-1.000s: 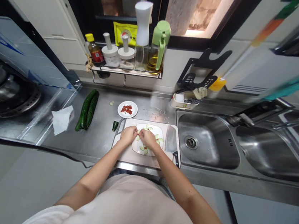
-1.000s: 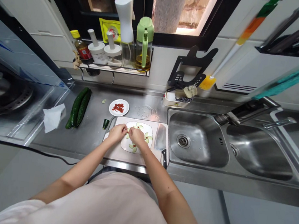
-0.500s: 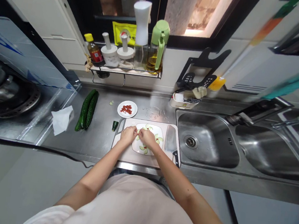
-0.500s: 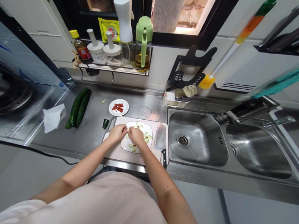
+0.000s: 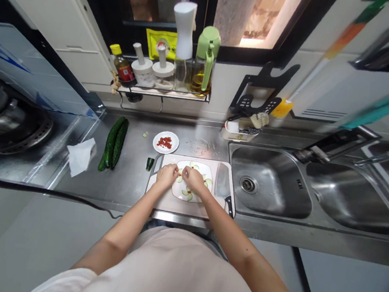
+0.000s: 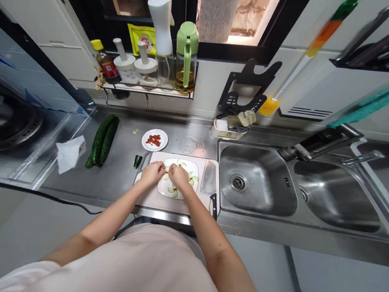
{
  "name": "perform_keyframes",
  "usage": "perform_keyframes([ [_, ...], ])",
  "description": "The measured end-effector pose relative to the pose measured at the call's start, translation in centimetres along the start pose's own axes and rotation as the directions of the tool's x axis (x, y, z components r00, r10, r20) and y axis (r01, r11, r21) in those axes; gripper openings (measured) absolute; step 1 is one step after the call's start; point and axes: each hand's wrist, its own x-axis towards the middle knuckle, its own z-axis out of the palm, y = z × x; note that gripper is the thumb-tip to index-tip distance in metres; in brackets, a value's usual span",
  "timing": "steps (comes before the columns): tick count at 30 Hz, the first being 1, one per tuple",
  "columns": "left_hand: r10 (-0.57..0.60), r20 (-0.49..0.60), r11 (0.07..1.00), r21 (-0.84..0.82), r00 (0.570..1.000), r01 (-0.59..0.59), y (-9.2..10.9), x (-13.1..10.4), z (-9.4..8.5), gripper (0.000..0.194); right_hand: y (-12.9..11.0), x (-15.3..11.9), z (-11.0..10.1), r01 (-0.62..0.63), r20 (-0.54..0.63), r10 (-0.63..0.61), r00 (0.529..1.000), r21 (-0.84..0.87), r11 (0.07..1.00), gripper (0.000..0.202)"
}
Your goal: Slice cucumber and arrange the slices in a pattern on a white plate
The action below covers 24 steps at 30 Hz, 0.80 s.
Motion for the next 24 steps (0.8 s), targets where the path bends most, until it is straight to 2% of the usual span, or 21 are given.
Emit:
perform_keyframes([
  [7, -0.026, -0.013, 1.000, -0.013, 1.000, 0.026, 0.0, 0.0, -0.9, 0.015, 0.1, -0.3, -0.3, -0.017, -0.040, 0.018, 0.999, 0.026, 1.000, 0.017],
  [14, -0.051, 0.017, 0.999, 0.018, 0.999, 0.050, 0.6, -0.1, -0.5, 0.015, -0.7, 0.0, 0.1, -0.053, 0.008, 0.053, 0.999, -0.022, 0.998, 0.017],
  [24, -0.043, 0.027, 0.998, 0.044, 0.999, 0.042, 0.7, 0.1, -0.1, 0.014, -0.7, 0.4, 0.3, -0.047, 0.039, 0.050, 0.998, -0.068, 0.997, 0.018],
])
